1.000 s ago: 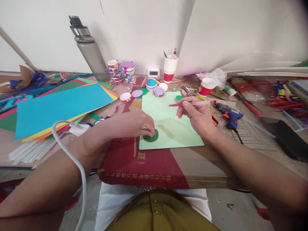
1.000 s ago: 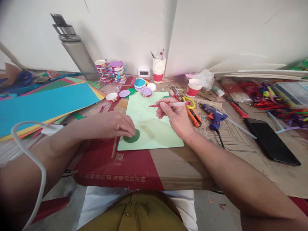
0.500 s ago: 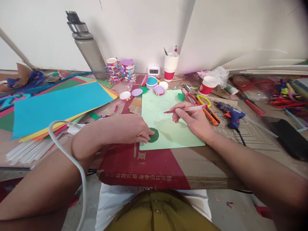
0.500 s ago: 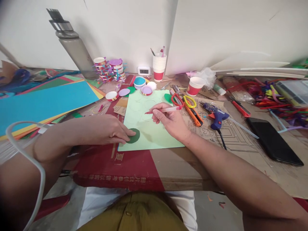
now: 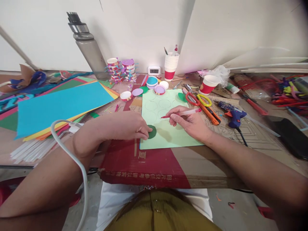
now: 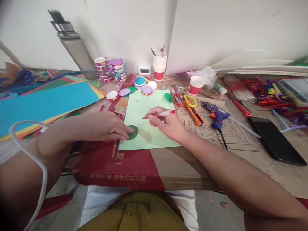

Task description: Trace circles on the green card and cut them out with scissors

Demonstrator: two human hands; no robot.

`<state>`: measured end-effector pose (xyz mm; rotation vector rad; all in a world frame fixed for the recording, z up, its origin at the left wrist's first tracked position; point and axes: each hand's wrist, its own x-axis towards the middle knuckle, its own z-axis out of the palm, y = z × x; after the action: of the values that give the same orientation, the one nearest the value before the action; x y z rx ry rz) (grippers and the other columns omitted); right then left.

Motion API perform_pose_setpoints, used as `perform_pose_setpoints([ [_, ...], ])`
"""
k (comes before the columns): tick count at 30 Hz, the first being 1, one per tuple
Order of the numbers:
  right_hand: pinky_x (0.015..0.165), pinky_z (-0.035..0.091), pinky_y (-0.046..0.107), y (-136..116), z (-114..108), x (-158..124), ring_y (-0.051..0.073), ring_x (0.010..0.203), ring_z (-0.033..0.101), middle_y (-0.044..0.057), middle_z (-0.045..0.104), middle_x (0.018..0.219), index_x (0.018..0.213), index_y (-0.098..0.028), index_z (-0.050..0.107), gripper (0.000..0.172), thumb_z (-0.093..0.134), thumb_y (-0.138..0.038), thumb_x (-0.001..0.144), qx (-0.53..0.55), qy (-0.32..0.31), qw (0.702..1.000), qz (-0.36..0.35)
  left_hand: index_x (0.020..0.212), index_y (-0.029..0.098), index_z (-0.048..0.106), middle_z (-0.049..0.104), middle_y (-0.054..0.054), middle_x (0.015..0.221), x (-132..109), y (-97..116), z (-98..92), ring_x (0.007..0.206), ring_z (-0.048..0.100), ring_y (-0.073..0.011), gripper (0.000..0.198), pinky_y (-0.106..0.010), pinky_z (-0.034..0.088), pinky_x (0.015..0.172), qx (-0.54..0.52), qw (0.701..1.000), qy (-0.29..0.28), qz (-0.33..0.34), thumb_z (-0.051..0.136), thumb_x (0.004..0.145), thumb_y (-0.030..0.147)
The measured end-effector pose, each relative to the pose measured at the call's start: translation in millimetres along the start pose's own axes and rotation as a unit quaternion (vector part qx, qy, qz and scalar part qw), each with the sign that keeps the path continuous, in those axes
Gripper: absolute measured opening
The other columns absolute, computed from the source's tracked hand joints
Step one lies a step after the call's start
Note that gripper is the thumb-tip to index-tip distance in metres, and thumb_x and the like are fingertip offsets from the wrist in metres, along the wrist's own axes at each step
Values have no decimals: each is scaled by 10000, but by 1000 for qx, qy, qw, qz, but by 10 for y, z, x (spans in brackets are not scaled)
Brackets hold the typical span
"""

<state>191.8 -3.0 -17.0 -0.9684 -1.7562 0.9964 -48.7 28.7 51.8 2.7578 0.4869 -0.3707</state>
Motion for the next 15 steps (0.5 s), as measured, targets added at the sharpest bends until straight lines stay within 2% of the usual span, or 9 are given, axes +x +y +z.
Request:
perform_pose_setpoints([
  [2, 599, 508, 265, 8, 1, -2, 118, 640, 582, 22, 647, 753, 942, -180, 667, 323, 583, -492, 933, 0, -2, 1000, 1, 745, 208, 711, 740, -34, 831, 21, 28, -44, 721, 632, -143, 340, -225, 433, 705, -12, 999, -31, -3, 459, 973, 239],
  [5, 602, 510, 259, 11, 4, -4, 115, 643, 582, 25, 653, 768, 946, -178, 665, 307, 586, -474, 935, 2, -4, 1000, 1, 747, 204, 707, 745, -33, 857, 35, 41, -64, 760, 643, -149, 334, -226, 439, 750, -24, 999, -34, -19, 463, 972, 242],
  [13, 616, 512, 265, -3, 6, 2, 117, 655, 583, 30, 657, 787, 943, -177, 663, 301, 578, -466, 939, 1, -18, 1000, 7, 697, 209, 687, 722, -21, 769, 22, 13, -26, 688, 617, -137, 331, -223, 420, 696, -63, 998, -8, 20, 478, 953, 197],
  [15, 616, 512, 266, -1, 6, 3, 117, 655, 583, 29, 655, 787, 941, -177, 661, 302, 579, -468, 938, 2, -18, 1000, 8, 691, 223, 696, 719, -7, 752, 17, -3, 12, 673, 610, -131, 296, -218, 417, 683, -54, 998, 33, 9, 528, 934, 231],
])
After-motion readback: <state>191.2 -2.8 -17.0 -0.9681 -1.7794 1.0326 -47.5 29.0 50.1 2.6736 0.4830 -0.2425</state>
